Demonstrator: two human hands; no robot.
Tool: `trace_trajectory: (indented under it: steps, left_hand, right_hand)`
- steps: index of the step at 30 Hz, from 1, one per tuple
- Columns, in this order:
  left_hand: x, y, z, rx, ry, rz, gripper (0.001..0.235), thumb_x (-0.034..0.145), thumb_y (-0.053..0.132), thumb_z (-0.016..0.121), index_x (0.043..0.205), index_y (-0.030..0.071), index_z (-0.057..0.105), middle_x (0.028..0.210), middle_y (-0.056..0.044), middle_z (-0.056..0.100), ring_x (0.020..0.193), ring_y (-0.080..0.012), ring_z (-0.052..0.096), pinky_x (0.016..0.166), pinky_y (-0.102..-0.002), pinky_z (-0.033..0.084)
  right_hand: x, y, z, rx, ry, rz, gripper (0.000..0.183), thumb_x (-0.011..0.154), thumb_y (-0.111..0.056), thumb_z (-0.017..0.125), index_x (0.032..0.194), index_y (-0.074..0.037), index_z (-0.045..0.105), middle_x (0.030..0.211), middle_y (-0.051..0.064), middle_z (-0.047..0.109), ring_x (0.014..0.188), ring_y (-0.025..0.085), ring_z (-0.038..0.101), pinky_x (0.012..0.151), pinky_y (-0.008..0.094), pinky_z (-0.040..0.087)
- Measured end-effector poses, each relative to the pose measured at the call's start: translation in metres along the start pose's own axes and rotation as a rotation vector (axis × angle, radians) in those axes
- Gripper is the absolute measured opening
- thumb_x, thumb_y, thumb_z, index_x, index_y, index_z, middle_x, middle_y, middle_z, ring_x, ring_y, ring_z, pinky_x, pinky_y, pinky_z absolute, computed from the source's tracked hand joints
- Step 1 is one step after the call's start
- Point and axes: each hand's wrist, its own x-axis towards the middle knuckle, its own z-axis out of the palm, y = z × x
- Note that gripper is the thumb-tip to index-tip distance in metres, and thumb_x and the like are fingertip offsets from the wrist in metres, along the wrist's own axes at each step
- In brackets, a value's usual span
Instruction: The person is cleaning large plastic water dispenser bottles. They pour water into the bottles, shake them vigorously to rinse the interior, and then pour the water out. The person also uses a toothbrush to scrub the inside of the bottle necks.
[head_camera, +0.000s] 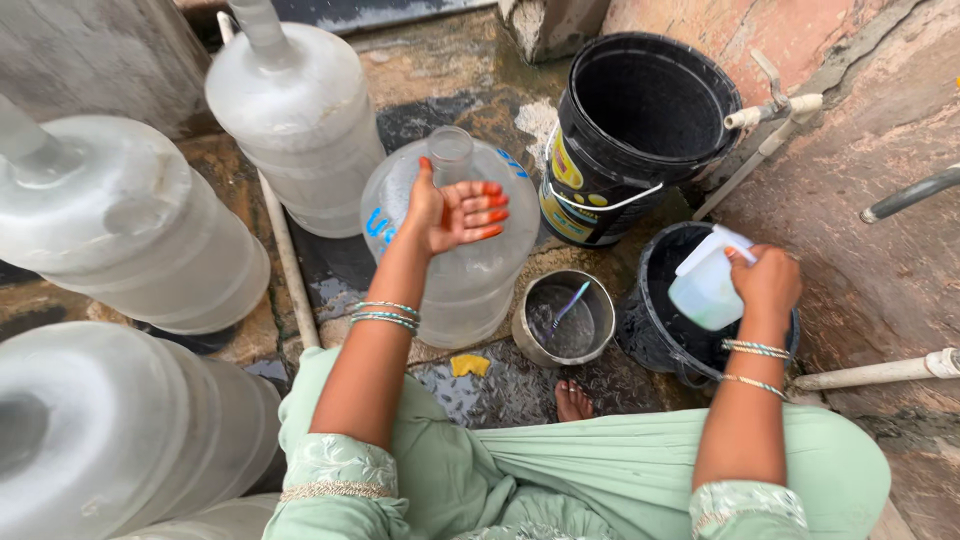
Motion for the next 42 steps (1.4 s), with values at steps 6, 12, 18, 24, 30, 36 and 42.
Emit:
trace_trajectory:
  steps: [6,12,18,24,30,36,42]
  left_hand:
    - [-0.014,0.034,-0.041,0.747,0.644,0.477,0.057,0.098,0.050,0.063,0.092,-0.007,0.067,0.085,-0.019,0.072,0.071,-0.0241,0.064,0.065,-0.035,0.051]
    - [0.012,0.031,-0.041,0.576,0.506,1.145,0.025,0.090,0.011,0.084,0.090,0.004,0.060,0.086,-0.003,0.066,0.077,-0.0050,0.059,0.069,-0.021,0.048]
    - [0.051,0.025,-0.057,0.067,0.481,1.106,0.017,0.091,0.010,0.079,0.087,0.006,0.063,0.083,-0.004,0.073,0.074,-0.0071,0.065,0.066,-0.021,0.047]
    - [0.084,0.010,-0.054,0.015,0.512,1.166,0.035,0.105,0.032,0.065,0.093,-0.001,0.070,0.084,-0.004,0.072,0.077,-0.0097,0.062,0.074,-0.025,0.049]
    - [0.061,0.001,-0.018,0.615,0.849,0.980,0.054,0.107,0.045,0.039,0.115,0.002,0.071,0.107,-0.015,0.075,0.103,-0.0328,0.067,0.091,-0.042,0.050]
    - [0.046,-0.002,0.007,0.890,0.961,1.019,0.061,0.108,0.044,0.028,0.129,0.000,0.064,0.122,-0.022,0.071,0.122,-0.0402,0.061,0.122,-0.053,0.023]
    - [0.038,0.003,0.004,0.945,1.039,0.899,0.061,0.106,0.043,0.030,0.121,0.000,0.070,0.110,-0.026,0.071,0.106,-0.0444,0.063,0.100,-0.052,0.043]
  right_hand:
    - [-0.013,-0.096,-0.100,0.135,0.186,-0.396,0.030,0.101,-0.036,0.081,0.099,-0.005,0.078,0.081,0.018,0.072,0.086,0.036,0.067,0.089,0.045,0.053]
    - [0.004,-0.212,-0.164,0.294,0.077,-0.903,0.021,0.093,-0.026,0.080,0.097,-0.006,0.076,0.092,0.009,0.074,0.091,0.027,0.063,0.082,0.040,0.051]
    - [0.018,-0.321,-0.187,0.243,-0.189,-1.286,0.019,0.091,-0.027,0.078,0.094,-0.008,0.075,0.090,0.006,0.073,0.091,0.026,0.064,0.080,0.040,0.053]
    - [0.008,-0.391,-0.209,0.011,-0.347,-1.372,0.027,0.086,-0.034,0.078,0.093,-0.007,0.076,0.080,0.010,0.069,0.087,0.030,0.064,0.075,0.043,0.053]
    - [0.000,-0.430,-0.219,-0.284,-0.380,-1.458,0.030,0.086,-0.039,0.073,0.088,-0.010,0.077,0.082,0.005,0.074,0.089,0.031,0.063,0.078,0.045,0.053]
    - [-0.004,-0.443,-0.220,-0.376,-0.371,-1.483,0.030,0.088,-0.040,0.070,0.088,-0.011,0.077,0.083,0.006,0.075,0.091,0.031,0.064,0.078,0.046,0.055]
    - [-0.002,-0.447,-0.220,-0.452,-0.340,-1.435,0.029,0.088,-0.041,0.070,0.091,-0.014,0.079,0.082,0.007,0.075,0.094,0.031,0.066,0.077,0.047,0.056]
